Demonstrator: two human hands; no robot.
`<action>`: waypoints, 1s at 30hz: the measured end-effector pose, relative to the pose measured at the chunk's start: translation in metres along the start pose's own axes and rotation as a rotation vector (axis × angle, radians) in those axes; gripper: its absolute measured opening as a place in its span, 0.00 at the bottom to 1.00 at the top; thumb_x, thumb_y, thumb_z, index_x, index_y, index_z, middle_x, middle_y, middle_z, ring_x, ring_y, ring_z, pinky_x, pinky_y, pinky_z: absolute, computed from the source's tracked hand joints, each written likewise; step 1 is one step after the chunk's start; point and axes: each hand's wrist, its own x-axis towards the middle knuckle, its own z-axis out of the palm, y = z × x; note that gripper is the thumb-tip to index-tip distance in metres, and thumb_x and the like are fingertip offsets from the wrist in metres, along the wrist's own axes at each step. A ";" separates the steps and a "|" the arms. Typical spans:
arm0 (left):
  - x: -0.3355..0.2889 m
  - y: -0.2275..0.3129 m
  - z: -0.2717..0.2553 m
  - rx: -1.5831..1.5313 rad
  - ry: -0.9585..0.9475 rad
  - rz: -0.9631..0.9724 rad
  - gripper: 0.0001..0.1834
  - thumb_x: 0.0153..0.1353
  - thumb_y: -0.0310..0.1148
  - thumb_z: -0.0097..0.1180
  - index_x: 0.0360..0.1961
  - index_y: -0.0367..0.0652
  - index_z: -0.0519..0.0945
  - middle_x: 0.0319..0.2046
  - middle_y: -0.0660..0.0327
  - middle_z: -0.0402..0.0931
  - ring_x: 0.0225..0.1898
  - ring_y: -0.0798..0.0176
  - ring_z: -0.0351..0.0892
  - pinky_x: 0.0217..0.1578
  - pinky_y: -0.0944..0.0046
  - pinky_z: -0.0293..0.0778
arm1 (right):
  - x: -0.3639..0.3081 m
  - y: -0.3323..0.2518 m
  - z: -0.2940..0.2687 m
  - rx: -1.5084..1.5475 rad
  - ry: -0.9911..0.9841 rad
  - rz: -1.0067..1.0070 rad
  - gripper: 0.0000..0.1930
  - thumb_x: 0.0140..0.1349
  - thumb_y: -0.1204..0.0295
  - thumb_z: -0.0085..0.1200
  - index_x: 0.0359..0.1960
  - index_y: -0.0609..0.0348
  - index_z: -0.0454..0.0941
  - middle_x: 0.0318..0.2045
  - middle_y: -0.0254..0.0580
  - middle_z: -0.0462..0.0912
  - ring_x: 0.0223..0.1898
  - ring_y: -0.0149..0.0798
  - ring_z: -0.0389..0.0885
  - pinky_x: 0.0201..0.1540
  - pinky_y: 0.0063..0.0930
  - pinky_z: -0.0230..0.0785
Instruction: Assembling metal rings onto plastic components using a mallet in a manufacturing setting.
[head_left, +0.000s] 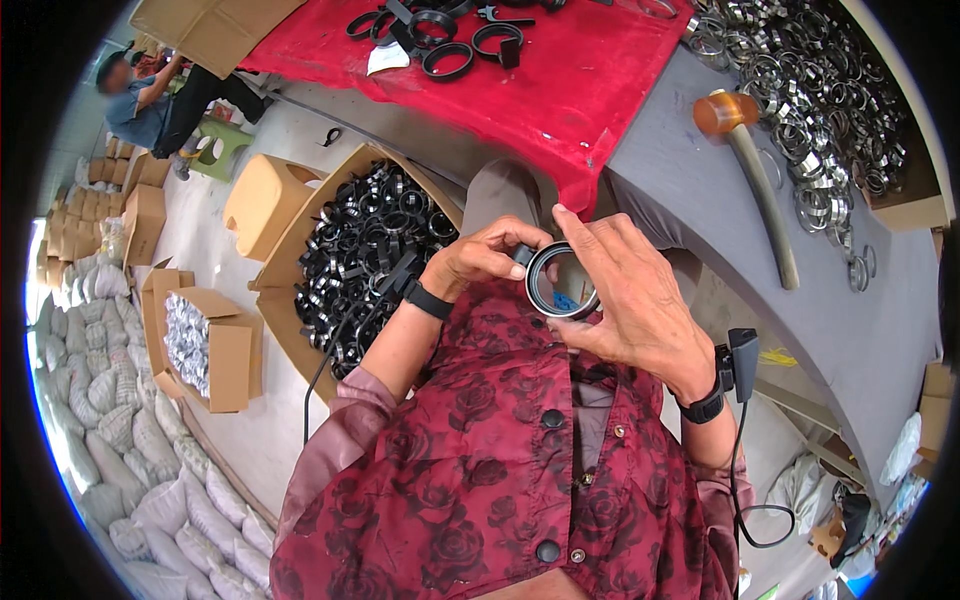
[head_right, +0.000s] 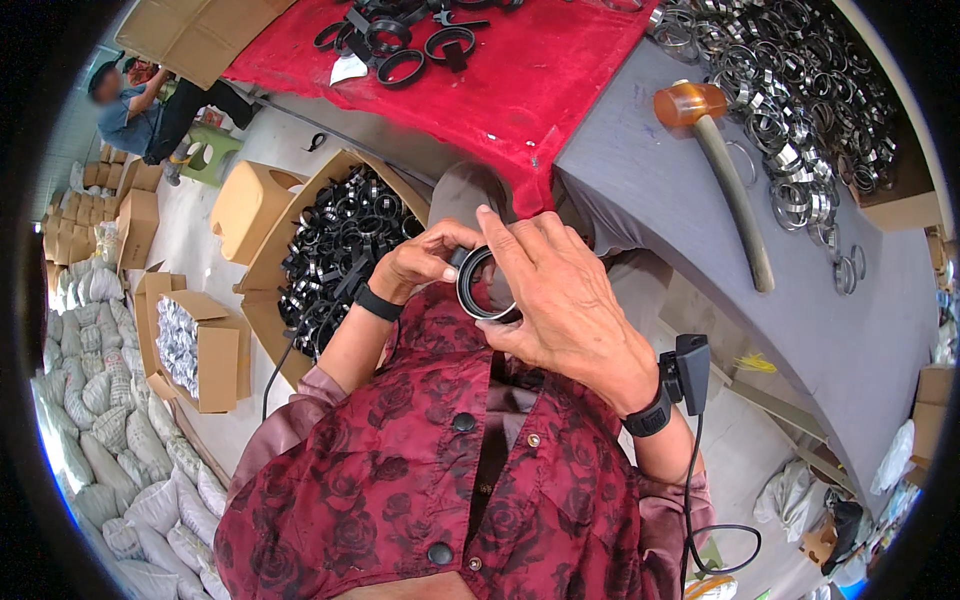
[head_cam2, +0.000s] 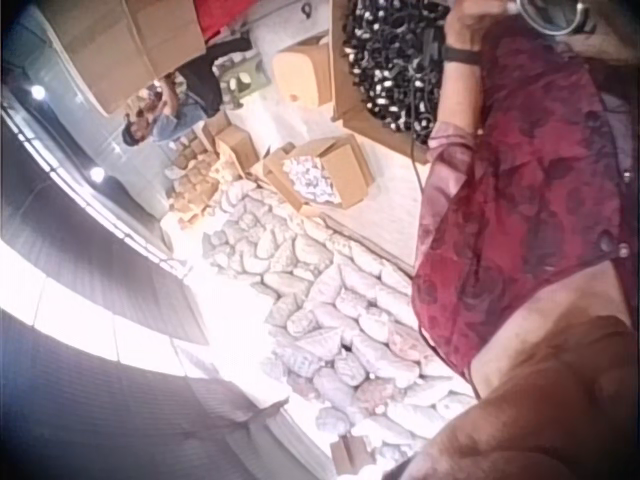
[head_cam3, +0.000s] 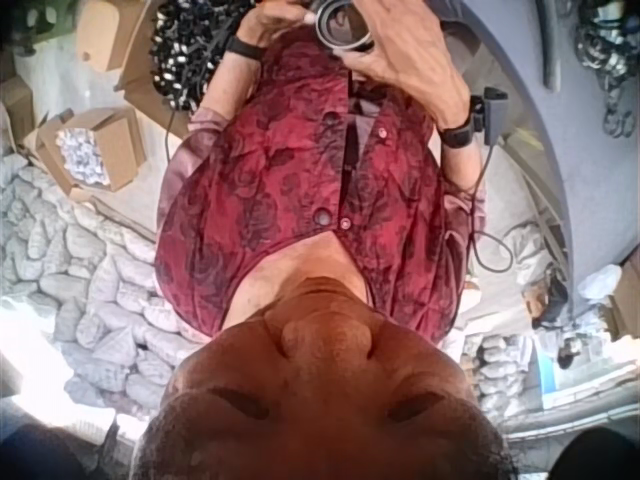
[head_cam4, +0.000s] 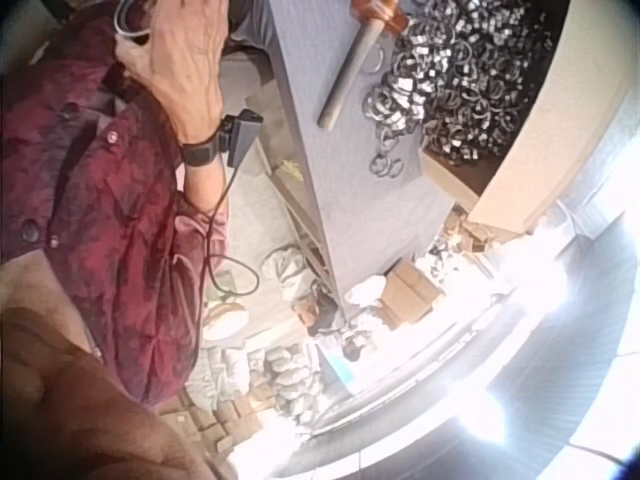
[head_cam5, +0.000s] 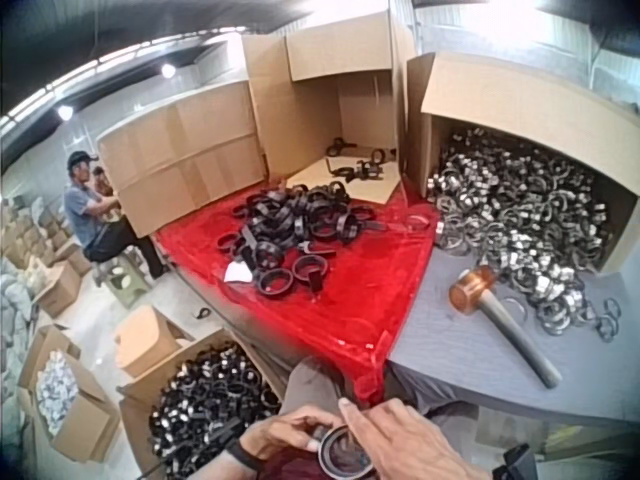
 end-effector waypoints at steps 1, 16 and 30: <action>0.000 0.000 0.000 -0.012 0.008 -0.013 0.30 0.46 0.43 0.67 0.45 0.28 0.84 0.40 0.54 0.85 0.44 0.62 0.83 0.50 0.65 0.75 | 0.000 0.001 0.000 -0.001 0.000 0.001 0.49 0.41 0.68 0.70 0.70 0.70 0.64 0.47 0.53 0.76 0.49 0.54 0.73 0.54 0.44 0.69; 0.004 0.004 0.006 0.015 0.294 0.076 0.27 0.57 0.50 0.69 0.41 0.32 0.84 0.38 0.58 0.82 0.43 0.64 0.80 0.49 0.64 0.73 | -0.007 0.026 0.008 0.383 0.089 0.206 0.46 0.57 0.59 0.71 0.72 0.69 0.62 0.62 0.59 0.75 0.64 0.53 0.76 0.64 0.40 0.69; 0.009 -0.001 0.016 0.335 0.474 0.178 0.16 0.61 0.42 0.68 0.32 0.38 0.83 0.26 0.70 0.77 0.30 0.77 0.70 0.31 0.71 0.63 | -0.014 0.033 0.041 0.746 0.294 0.507 0.24 0.73 0.69 0.54 0.65 0.72 0.72 0.28 0.45 0.84 0.31 0.30 0.85 0.35 0.29 0.76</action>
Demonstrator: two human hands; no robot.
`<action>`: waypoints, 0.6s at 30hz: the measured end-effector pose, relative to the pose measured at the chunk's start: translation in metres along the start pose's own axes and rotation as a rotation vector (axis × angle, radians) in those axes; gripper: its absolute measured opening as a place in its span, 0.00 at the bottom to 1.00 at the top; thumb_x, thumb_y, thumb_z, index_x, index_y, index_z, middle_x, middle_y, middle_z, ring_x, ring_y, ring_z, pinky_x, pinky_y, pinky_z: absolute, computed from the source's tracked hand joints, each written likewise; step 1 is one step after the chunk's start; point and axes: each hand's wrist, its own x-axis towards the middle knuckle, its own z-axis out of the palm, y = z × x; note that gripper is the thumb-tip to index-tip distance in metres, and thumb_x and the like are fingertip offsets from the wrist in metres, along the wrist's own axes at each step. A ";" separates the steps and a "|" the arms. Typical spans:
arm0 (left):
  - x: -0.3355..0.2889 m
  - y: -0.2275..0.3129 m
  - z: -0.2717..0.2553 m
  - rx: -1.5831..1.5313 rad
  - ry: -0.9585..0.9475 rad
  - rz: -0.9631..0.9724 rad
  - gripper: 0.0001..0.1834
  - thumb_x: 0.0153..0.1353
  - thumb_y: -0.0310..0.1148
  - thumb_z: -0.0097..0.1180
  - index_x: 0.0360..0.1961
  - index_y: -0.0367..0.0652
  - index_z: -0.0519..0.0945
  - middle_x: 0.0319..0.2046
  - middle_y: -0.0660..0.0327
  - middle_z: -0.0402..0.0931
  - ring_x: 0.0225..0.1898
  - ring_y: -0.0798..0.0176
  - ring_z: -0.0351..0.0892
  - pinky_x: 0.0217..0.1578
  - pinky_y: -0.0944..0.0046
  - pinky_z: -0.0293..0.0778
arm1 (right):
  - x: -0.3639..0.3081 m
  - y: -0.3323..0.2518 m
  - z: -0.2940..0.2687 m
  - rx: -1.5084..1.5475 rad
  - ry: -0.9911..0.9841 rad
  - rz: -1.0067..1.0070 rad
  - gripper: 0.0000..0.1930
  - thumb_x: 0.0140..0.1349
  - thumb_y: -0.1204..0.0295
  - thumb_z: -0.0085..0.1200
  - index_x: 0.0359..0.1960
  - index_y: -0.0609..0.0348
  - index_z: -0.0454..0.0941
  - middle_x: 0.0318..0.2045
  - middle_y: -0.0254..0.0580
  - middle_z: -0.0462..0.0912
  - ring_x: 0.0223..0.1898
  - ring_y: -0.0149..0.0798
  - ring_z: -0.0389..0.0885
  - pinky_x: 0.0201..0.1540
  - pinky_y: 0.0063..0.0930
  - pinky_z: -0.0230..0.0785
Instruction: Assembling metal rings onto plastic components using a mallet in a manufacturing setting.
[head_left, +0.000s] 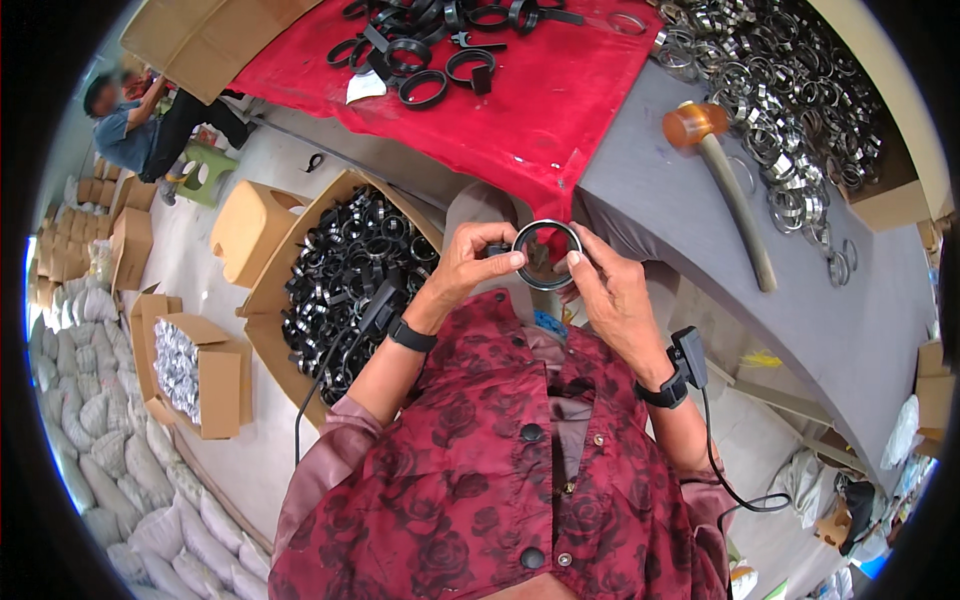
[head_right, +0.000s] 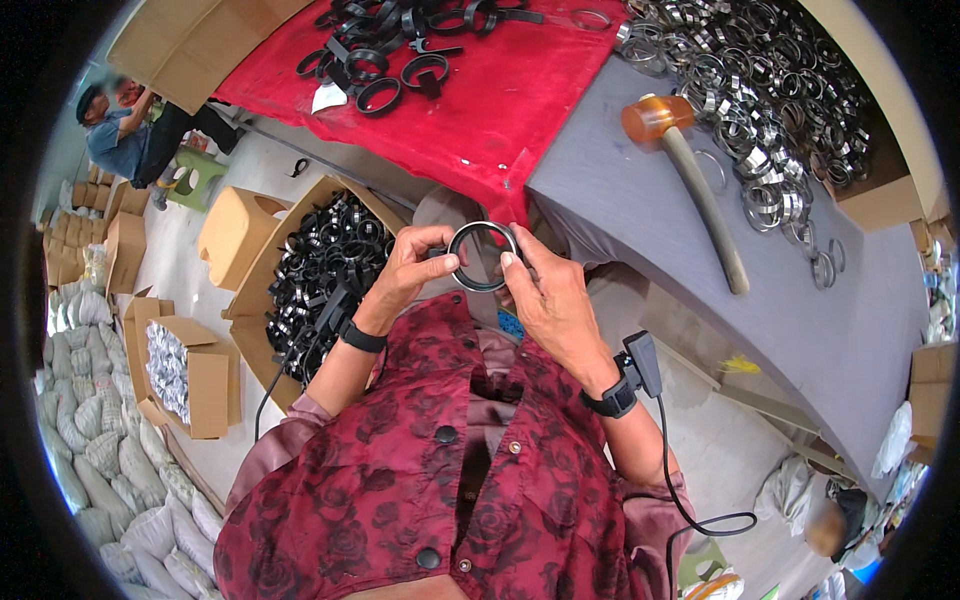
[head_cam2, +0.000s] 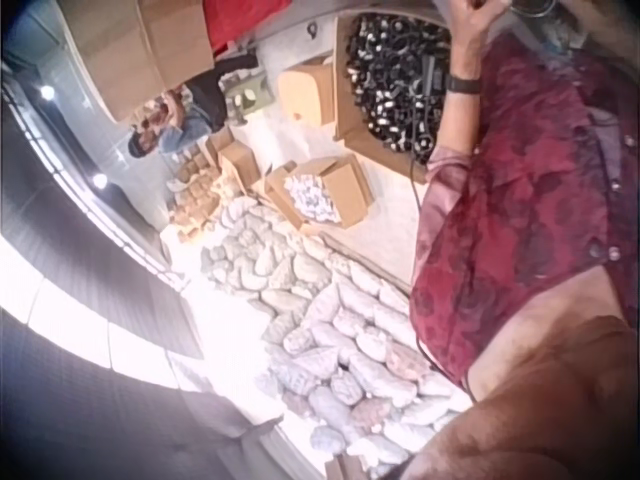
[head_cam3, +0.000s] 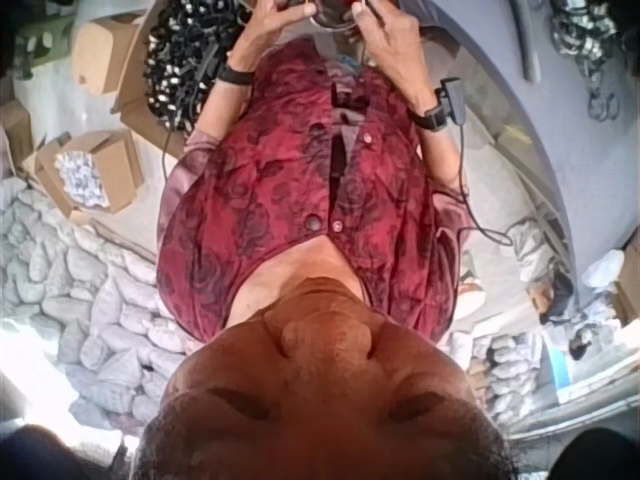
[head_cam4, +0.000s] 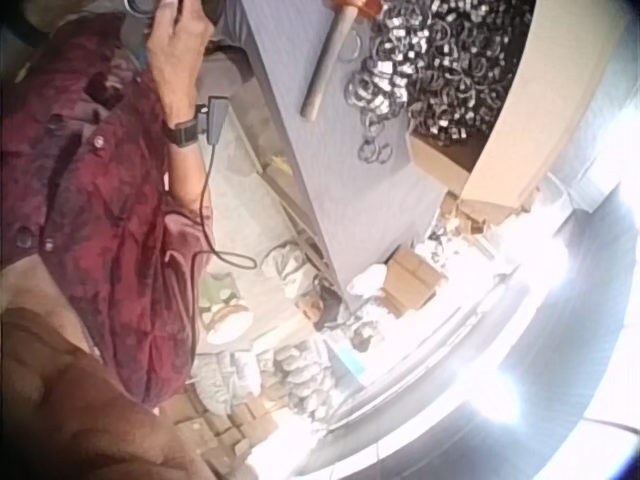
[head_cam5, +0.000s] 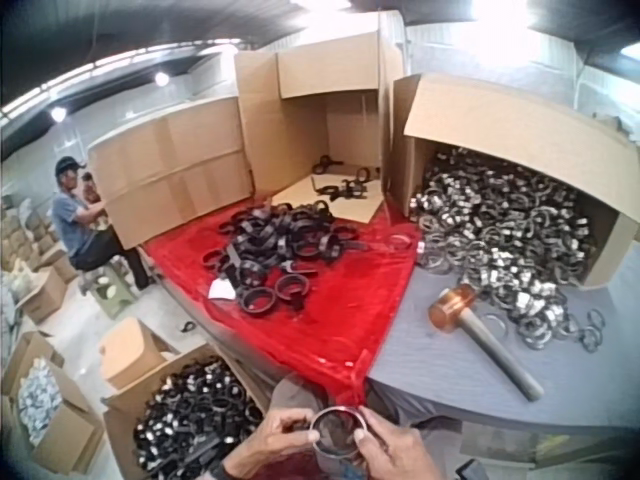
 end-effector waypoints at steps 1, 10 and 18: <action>-0.001 0.000 0.000 -0.001 -0.002 0.000 0.16 0.61 0.42 0.68 0.32 0.38 0.83 0.26 0.70 0.77 0.30 0.77 0.70 0.31 0.71 0.63 | 0.000 -0.001 0.001 -0.063 0.019 -0.024 0.22 0.73 0.70 0.52 0.64 0.73 0.72 0.27 0.50 0.83 0.30 0.35 0.86 0.34 0.31 0.76; -0.004 0.010 0.014 0.180 0.076 -0.004 0.17 0.62 0.42 0.70 0.27 0.39 0.81 0.19 0.74 0.68 0.24 0.80 0.63 0.24 0.69 0.55 | 0.001 0.007 -0.005 -0.412 0.011 -0.105 0.20 0.71 0.74 0.50 0.61 0.74 0.71 0.29 0.67 0.80 0.33 0.65 0.83 0.39 0.51 0.74; -0.006 0.006 0.016 0.218 0.133 -0.052 0.17 0.65 0.41 0.69 0.26 0.38 0.80 0.18 0.75 0.66 0.23 0.80 0.61 0.23 0.71 0.54 | -0.001 0.004 -0.003 -0.616 -0.010 -0.397 0.40 0.58 0.67 0.69 0.69 0.70 0.64 0.60 0.61 0.74 0.61 0.61 0.74 0.61 0.48 0.70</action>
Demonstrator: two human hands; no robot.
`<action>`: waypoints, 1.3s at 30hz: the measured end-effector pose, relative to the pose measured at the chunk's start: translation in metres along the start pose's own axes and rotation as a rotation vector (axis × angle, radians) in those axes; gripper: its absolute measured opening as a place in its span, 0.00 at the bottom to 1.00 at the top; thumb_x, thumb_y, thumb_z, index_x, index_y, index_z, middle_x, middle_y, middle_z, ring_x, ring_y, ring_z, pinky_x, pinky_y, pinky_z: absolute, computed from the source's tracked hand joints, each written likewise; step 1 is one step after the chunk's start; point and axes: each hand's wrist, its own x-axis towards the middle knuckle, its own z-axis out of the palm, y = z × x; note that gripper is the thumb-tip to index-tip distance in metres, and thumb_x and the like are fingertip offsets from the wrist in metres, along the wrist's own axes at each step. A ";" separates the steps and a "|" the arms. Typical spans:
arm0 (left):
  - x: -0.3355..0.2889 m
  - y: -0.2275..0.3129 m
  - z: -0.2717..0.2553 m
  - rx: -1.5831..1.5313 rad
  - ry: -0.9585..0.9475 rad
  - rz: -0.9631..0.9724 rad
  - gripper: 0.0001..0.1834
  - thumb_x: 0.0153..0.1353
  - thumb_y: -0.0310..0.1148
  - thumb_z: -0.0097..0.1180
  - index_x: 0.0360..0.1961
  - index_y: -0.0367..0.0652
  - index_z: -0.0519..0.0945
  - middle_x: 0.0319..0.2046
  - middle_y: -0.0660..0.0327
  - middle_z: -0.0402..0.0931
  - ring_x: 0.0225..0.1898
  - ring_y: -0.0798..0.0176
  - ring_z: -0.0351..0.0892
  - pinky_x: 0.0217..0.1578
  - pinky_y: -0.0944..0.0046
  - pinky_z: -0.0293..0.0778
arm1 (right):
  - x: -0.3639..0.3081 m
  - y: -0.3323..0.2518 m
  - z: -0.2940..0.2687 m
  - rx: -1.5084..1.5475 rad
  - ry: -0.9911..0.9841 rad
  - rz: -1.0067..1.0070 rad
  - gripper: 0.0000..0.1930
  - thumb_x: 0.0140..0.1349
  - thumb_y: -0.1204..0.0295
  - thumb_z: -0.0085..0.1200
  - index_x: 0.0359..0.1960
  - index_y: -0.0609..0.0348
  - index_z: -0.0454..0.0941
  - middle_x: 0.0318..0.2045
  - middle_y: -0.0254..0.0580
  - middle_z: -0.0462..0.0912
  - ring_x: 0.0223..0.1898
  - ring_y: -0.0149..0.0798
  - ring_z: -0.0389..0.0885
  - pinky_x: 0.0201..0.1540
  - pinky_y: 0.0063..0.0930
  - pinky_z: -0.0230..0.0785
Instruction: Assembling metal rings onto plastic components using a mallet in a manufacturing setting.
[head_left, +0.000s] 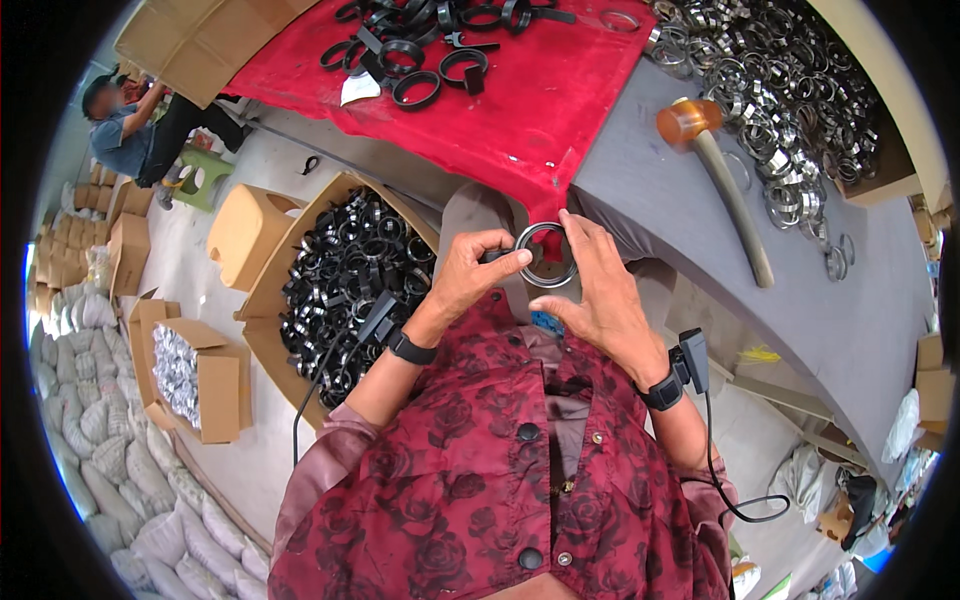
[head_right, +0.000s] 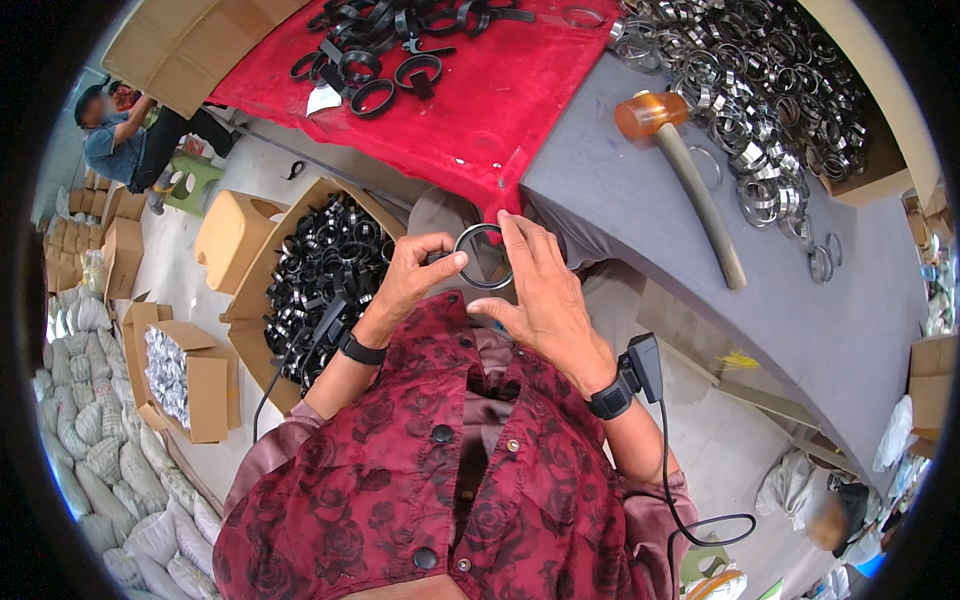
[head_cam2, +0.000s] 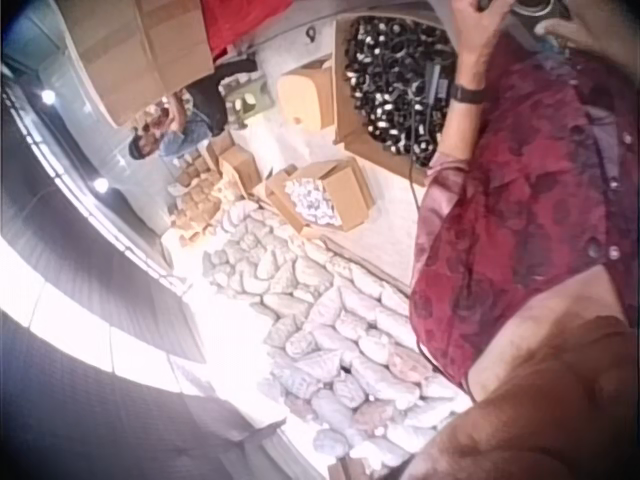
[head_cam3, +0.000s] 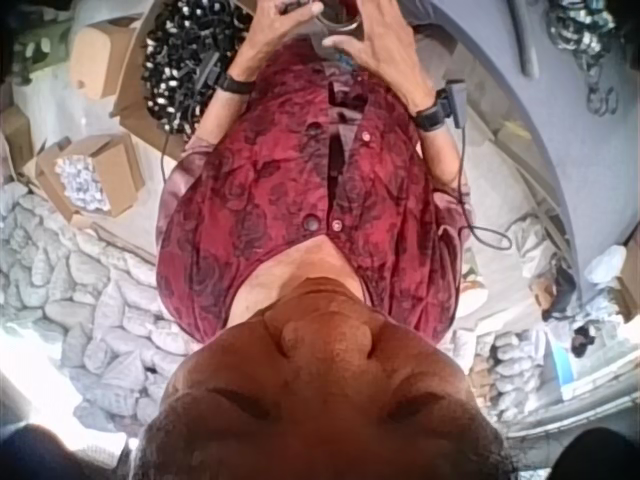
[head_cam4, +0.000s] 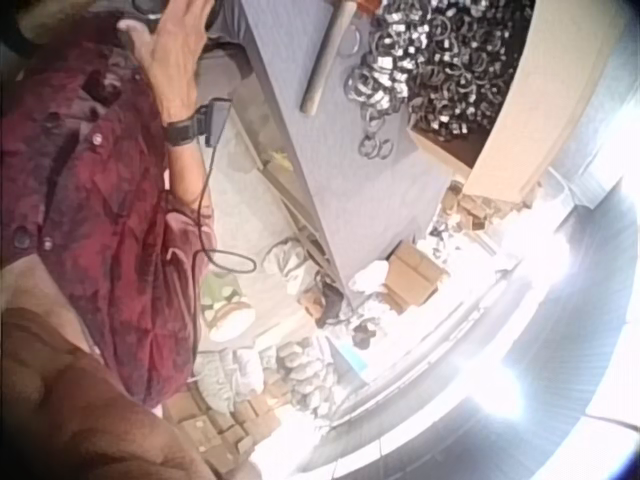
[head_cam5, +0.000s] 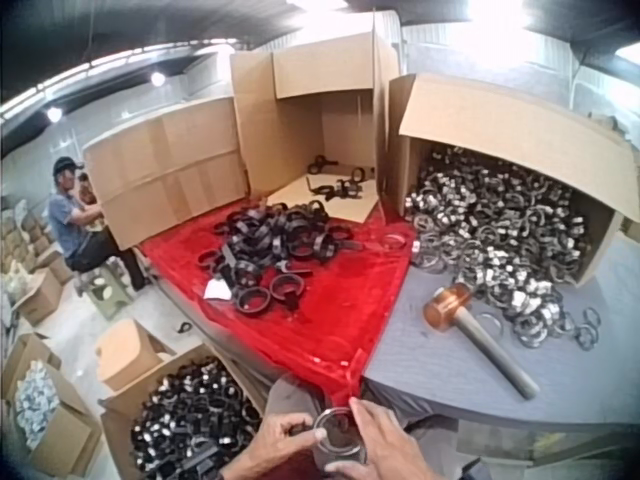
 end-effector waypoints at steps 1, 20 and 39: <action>0.000 0.000 0.001 -0.001 -0.001 -0.001 0.17 0.65 0.41 0.69 0.26 0.38 0.80 0.18 0.75 0.66 0.23 0.80 0.61 0.23 0.71 0.54 | 0.000 0.001 0.003 -0.033 -0.004 -0.015 0.43 0.54 0.67 0.71 0.69 0.70 0.63 0.62 0.60 0.73 0.62 0.60 0.73 0.63 0.47 0.70; -0.006 -0.024 -0.005 -0.546 -0.257 -0.226 0.21 0.66 0.48 0.66 0.42 0.37 0.83 0.34 0.68 0.80 0.34 0.76 0.76 0.35 0.74 0.69 | 0.000 0.005 0.019 0.263 0.077 -0.051 0.41 0.47 0.75 0.72 0.64 0.68 0.65 0.56 0.58 0.75 0.59 0.58 0.76 0.63 0.42 0.70; -0.012 -0.009 0.009 -0.421 -0.145 -0.172 0.26 0.72 0.55 0.57 0.34 0.39 0.83 0.25 0.73 0.73 0.25 0.80 0.62 0.26 0.73 0.54 | -0.003 0.007 0.027 0.200 0.234 -0.132 0.39 0.40 0.72 0.76 0.56 0.66 0.71 0.50 0.55 0.78 0.51 0.57 0.79 0.56 0.44 0.73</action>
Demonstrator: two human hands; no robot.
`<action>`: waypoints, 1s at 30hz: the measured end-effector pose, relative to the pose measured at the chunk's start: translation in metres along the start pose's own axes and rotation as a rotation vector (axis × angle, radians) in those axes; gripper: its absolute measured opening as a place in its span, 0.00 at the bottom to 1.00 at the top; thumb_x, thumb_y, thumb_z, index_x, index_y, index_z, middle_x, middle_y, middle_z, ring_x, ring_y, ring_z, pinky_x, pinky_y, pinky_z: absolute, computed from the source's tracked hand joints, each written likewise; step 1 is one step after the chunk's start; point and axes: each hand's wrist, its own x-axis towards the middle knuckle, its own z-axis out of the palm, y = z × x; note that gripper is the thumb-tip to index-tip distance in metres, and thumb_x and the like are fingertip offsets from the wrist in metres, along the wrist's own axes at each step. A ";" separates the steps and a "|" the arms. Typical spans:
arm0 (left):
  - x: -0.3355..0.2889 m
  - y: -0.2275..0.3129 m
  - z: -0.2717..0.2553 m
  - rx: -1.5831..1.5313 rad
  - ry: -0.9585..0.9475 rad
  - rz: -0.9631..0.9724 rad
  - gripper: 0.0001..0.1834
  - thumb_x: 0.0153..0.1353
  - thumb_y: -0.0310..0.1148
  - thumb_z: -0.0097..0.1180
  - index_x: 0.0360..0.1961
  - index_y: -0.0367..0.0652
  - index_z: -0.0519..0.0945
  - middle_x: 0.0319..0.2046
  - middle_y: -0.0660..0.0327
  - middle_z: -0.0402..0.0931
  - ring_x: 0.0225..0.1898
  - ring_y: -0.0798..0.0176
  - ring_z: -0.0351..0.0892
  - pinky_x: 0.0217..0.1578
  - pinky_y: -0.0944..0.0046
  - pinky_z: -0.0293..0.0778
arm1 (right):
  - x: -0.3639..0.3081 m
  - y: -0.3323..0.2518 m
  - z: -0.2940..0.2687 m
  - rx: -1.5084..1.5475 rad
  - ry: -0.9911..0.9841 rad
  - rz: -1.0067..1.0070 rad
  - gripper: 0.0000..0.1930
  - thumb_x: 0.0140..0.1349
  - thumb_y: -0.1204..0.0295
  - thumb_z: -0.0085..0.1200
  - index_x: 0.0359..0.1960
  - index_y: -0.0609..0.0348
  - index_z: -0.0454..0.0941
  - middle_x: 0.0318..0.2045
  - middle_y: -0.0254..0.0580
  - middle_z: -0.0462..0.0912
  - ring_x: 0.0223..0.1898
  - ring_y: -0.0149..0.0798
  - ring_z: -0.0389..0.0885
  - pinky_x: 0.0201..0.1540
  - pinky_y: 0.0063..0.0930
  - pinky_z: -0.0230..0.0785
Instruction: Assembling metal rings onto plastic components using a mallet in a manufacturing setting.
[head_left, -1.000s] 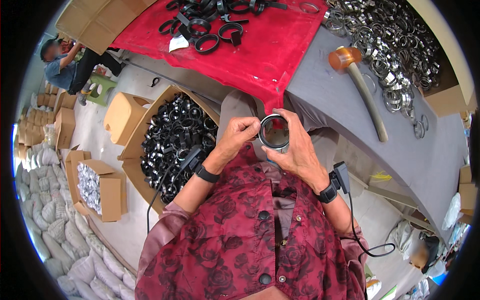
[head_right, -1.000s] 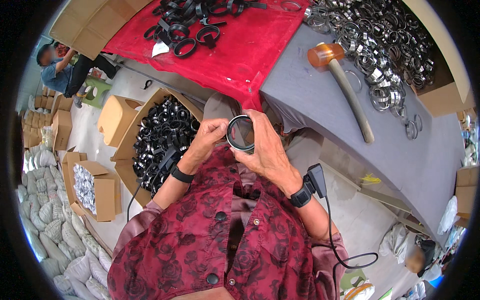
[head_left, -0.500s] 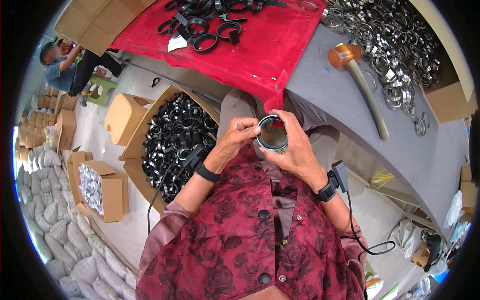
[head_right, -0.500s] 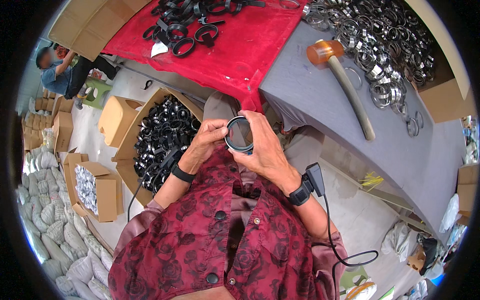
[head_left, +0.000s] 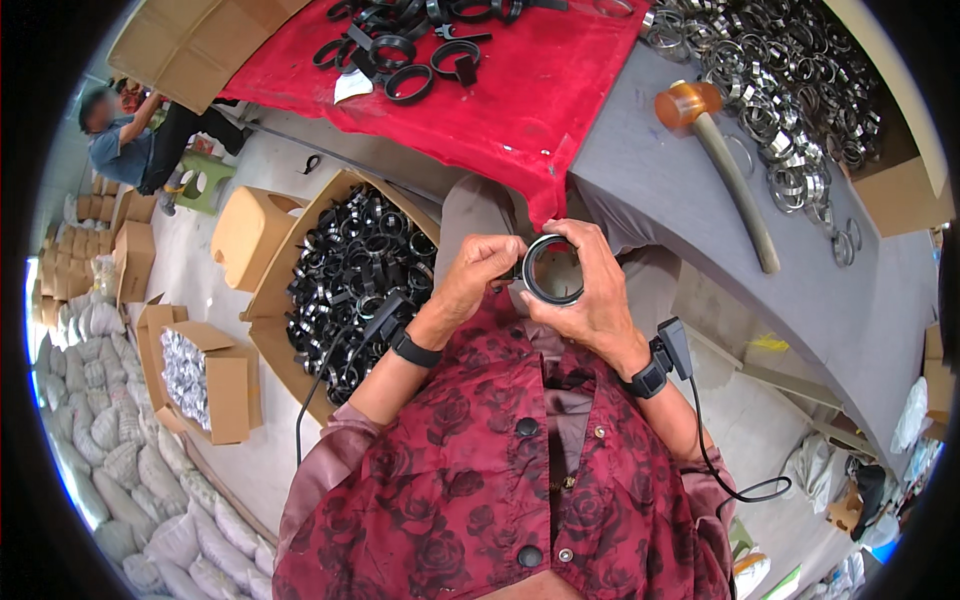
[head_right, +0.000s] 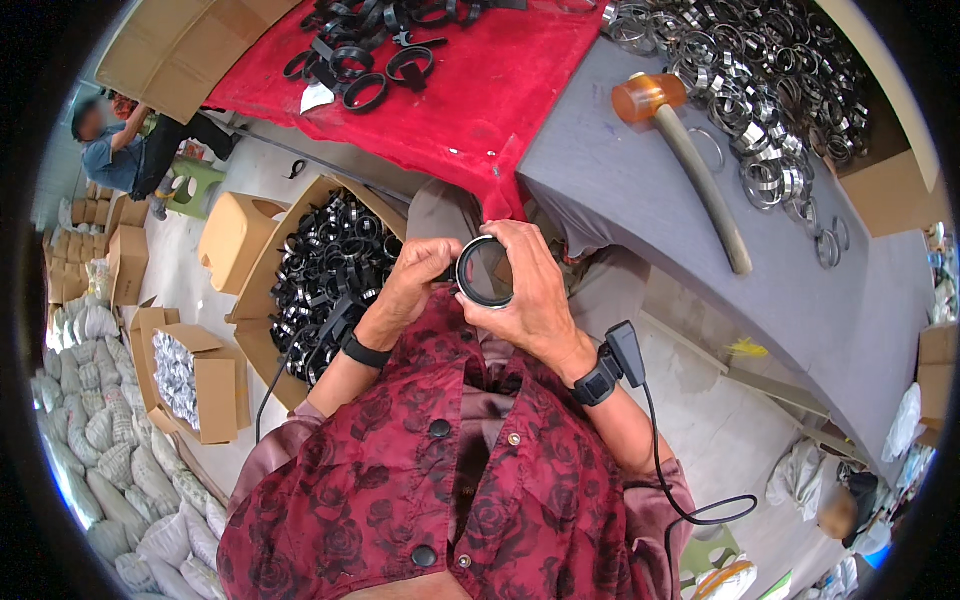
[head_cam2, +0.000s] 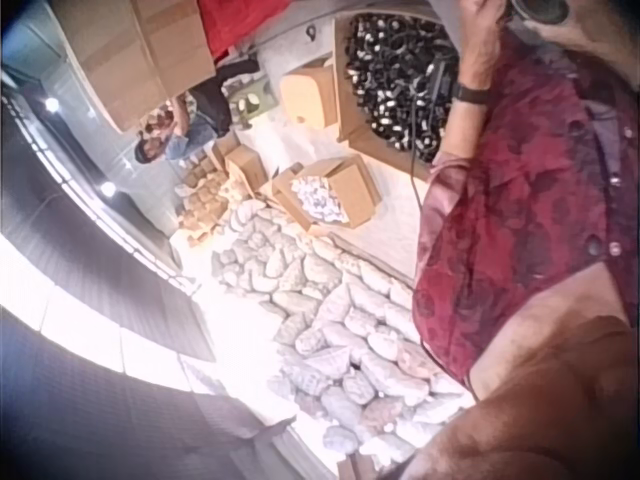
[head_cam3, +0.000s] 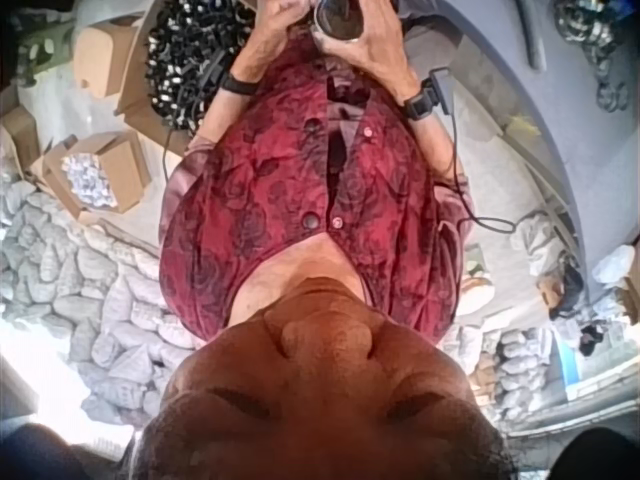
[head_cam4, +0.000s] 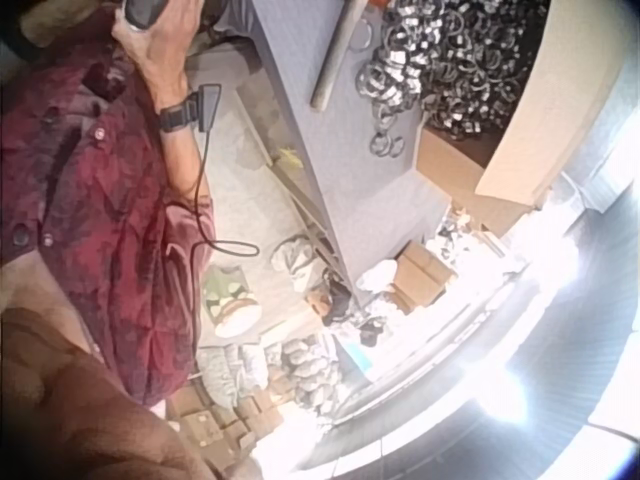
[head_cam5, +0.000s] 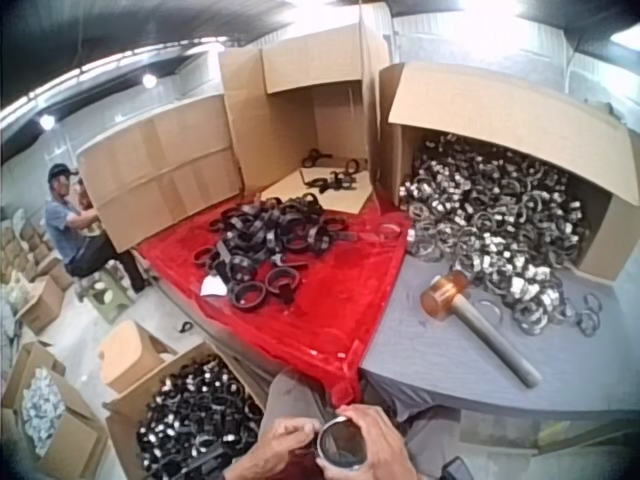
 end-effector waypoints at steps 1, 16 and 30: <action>0.000 0.001 0.001 0.000 0.000 -0.003 0.26 0.72 0.55 0.57 0.34 0.39 0.83 0.25 0.73 0.73 0.25 0.80 0.62 0.26 0.73 0.54 | -0.001 -0.001 0.000 0.001 0.014 -0.003 0.38 0.40 0.73 0.76 0.56 0.66 0.72 0.50 0.55 0.78 0.52 0.57 0.79 0.56 0.45 0.73; 0.001 -0.010 -0.001 0.151 0.057 0.012 0.29 0.79 0.53 0.45 0.38 0.35 0.83 0.34 0.64 0.81 0.37 0.73 0.77 0.42 0.69 0.73 | -0.004 -0.008 -0.017 0.092 -0.057 0.146 0.42 0.42 0.70 0.79 0.61 0.65 0.71 0.56 0.54 0.78 0.58 0.55 0.79 0.63 0.43 0.71; 0.005 -0.006 0.003 0.071 0.046 0.040 0.24 0.78 0.50 0.50 0.38 0.39 0.85 0.23 0.76 0.68 0.26 0.79 0.60 0.27 0.71 0.56 | 0.002 -0.010 -0.017 -0.003 -0.107 0.035 0.43 0.39 0.72 0.79 0.61 0.68 0.70 0.54 0.58 0.78 0.57 0.59 0.77 0.61 0.45 0.71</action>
